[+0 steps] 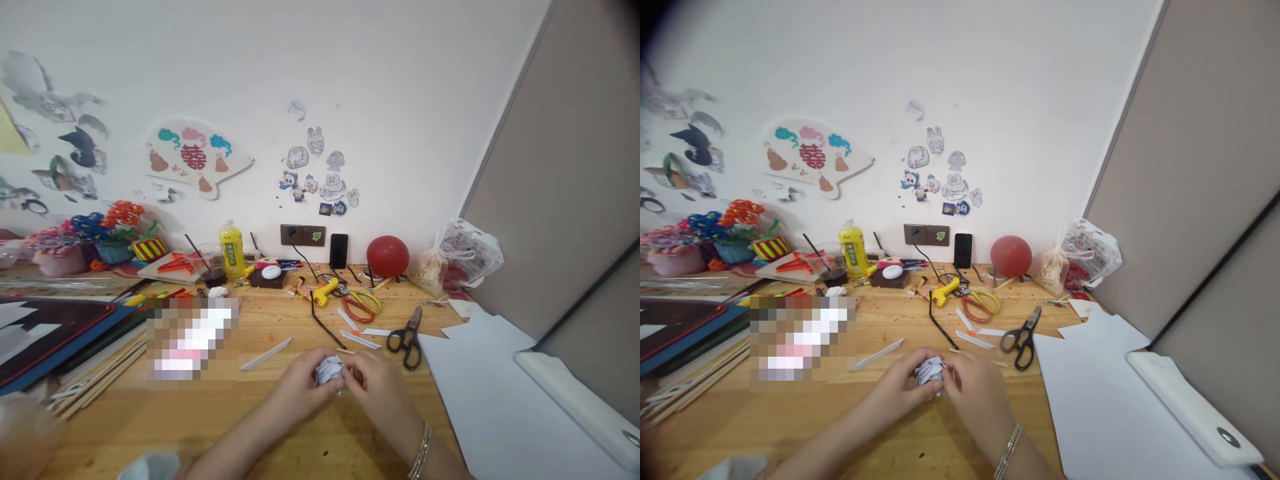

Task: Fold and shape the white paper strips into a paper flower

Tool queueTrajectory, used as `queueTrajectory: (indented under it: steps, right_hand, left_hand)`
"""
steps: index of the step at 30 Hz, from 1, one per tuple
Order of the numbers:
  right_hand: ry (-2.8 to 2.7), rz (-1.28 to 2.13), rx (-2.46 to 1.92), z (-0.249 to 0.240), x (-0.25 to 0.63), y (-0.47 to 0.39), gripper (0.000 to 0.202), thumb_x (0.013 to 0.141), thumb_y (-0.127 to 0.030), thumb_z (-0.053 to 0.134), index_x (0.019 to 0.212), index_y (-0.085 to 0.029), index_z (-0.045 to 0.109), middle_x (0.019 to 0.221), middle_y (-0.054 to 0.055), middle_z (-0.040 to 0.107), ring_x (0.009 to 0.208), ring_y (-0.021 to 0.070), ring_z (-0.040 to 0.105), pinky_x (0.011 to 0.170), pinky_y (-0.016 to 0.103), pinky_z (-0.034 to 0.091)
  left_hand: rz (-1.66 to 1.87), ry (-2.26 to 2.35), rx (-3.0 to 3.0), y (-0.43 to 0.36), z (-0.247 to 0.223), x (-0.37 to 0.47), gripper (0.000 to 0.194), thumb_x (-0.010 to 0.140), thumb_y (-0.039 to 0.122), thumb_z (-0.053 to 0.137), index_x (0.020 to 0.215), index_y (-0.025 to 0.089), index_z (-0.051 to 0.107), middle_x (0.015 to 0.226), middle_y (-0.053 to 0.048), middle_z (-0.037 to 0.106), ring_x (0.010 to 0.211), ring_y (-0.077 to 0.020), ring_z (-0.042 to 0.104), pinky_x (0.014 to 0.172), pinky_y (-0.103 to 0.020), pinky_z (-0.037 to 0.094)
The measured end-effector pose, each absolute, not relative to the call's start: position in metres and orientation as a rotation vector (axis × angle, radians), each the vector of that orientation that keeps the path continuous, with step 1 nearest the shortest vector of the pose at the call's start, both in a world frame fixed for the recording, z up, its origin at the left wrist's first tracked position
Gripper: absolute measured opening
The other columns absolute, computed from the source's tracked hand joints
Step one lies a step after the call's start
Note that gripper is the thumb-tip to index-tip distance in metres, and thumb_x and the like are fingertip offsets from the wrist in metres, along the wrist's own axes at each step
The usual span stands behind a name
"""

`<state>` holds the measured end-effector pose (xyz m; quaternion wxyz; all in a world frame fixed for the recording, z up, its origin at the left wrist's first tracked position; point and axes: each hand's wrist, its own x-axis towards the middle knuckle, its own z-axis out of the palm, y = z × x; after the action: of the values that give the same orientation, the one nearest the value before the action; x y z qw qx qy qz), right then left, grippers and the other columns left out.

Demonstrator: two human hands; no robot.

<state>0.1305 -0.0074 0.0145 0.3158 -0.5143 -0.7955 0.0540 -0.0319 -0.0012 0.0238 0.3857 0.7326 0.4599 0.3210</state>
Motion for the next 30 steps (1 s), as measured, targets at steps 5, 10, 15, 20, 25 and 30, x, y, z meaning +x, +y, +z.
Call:
queueTrajectory:
  steps: [5,10,15,20,25,30]
  right_hand:
    - [-2.069,0.248,-1.36,0.0133,0.131,-0.006,0.015,0.074,-0.013,0.053,0.061,-0.017,0.058,0.056,-0.001,0.057,0.053,0.0123,0.05,0.05,0.021,0.028]
    - [-2.076,0.236,-1.351,0.0172,0.1316,-0.0071,0.014,0.075,-0.015,0.052,0.064,-0.017,0.059,0.057,-0.001,0.057,0.054,0.0127,0.05,0.051,0.022,0.029]
    - [-2.087,0.146,-1.375,0.0199,0.1307,-0.009,0.011,0.074,-0.015,0.053,0.07,-0.018,0.063,0.06,-0.001,0.058,0.057,0.0142,0.052,0.053,0.023,0.031]
    - [-2.004,0.362,-1.395,0.0175,0.1291,-0.0074,0.011,0.072,-0.012,0.053,0.067,-0.017,0.062,0.059,-0.001,0.059,0.055,0.0134,0.052,0.052,0.022,0.033]
    - [-1.938,0.523,-1.387,0.0166,0.1291,-0.0061,0.012,0.072,-0.014,0.051,0.065,-0.017,0.061,0.057,-0.001,0.057,0.053,0.0127,0.05,0.049,0.021,0.032]
    - [-1.839,0.518,-1.315,0.021,0.1347,-0.0057,0.017,0.079,-0.027,0.049,0.075,-0.017,0.062,0.063,0.001,0.059,0.055,0.0138,0.05,0.051,0.022,0.036]
  left_hand:
    - [0.822,1.136,1.868,-0.0022,0.0231,-0.0318,0.022,0.069,0.023,0.061,0.09,0.016,0.061,0.087,-0.005,0.066,0.082,-0.0189,0.059,0.073,-0.025,0.043]
    - [0.816,1.143,1.839,-0.0014,0.0234,-0.0319,0.022,0.069,0.024,0.061,0.089,0.016,0.061,0.087,-0.005,0.067,0.081,-0.0194,0.059,0.072,-0.025,0.044]
    - [0.858,1.12,1.85,-0.0006,0.0227,-0.0316,0.022,0.067,0.022,0.061,0.088,0.016,0.063,0.085,-0.003,0.068,0.079,-0.0187,0.059,0.07,-0.024,0.043]
    - [0.845,1.138,1.827,-0.0017,0.0235,-0.0307,0.022,0.068,0.024,0.061,0.088,0.017,0.063,0.084,-0.003,0.067,0.079,-0.0185,0.058,0.069,-0.023,0.042]
    - [0.835,1.11,1.775,-0.0006,0.0246,-0.0314,0.023,0.067,0.024,0.062,0.088,0.015,0.062,0.083,-0.003,0.065,0.078,-0.0187,0.057,0.069,-0.024,0.043]
    - [0.862,1.018,1.642,0.0031,0.021,-0.0331,0.028,0.069,0.033,0.063,0.089,0.014,0.059,0.081,-0.004,0.062,0.076,-0.018,0.055,0.068,-0.025,0.043]
